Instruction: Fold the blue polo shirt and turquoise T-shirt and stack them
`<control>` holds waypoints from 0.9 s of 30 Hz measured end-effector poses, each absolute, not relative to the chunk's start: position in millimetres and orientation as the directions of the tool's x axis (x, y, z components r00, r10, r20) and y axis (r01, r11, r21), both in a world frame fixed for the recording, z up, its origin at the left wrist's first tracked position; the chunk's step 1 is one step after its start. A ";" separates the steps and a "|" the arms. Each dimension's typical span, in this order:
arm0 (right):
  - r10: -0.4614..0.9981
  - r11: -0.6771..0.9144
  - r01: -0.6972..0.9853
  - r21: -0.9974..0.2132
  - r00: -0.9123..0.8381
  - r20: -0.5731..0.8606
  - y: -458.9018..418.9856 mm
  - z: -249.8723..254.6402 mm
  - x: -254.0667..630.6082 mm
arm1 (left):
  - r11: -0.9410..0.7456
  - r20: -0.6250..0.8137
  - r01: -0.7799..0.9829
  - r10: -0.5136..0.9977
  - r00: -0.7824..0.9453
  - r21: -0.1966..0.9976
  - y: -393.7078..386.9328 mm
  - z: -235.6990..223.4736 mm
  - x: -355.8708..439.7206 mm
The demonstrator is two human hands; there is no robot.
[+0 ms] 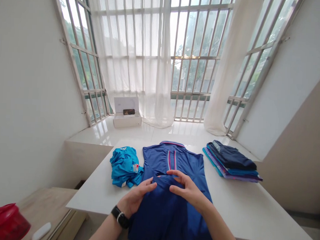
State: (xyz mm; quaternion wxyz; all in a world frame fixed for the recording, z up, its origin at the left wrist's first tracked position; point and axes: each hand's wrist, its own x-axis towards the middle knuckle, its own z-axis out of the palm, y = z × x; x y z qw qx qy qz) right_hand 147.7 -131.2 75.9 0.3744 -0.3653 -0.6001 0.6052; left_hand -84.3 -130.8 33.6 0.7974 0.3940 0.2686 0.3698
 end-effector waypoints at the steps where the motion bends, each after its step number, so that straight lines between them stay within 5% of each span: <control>1: 0.887 -0.012 0.017 -1.000 -0.461 -0.019 -132.1 74.6 150.5 | 0.382 -0.124 -0.369 0.818 0.562 0.847 -132.0 38.7 -82.9; 5: 0.859 -0.034 0.073 -0.997 -0.508 -0.066 -138.9 69.2 153.4 | 0.270 -0.101 -0.292 0.868 0.485 0.918 -135.0 55.5 -77.7; 11: 0.902 0.262 0.208 -0.942 -0.400 0.163 -149.8 73.0 144.3 | 0.149 -0.056 -0.169 0.886 0.460 0.974 -136.6 61.5 -74.0; 23: 0.894 0.200 0.386 -0.900 -0.449 0.006 -142.7 71.9 127.7 | -0.003 0.002 0.002 0.934 0.358 1.000 -155.6 64.6 -94.2; 27: 0.861 0.268 0.340 -0.901 -0.504 0.066 -143.1 70.5 124.5 | -0.110 0.073 0.088 0.934 0.349 0.990 -156.8 63.5 -97.5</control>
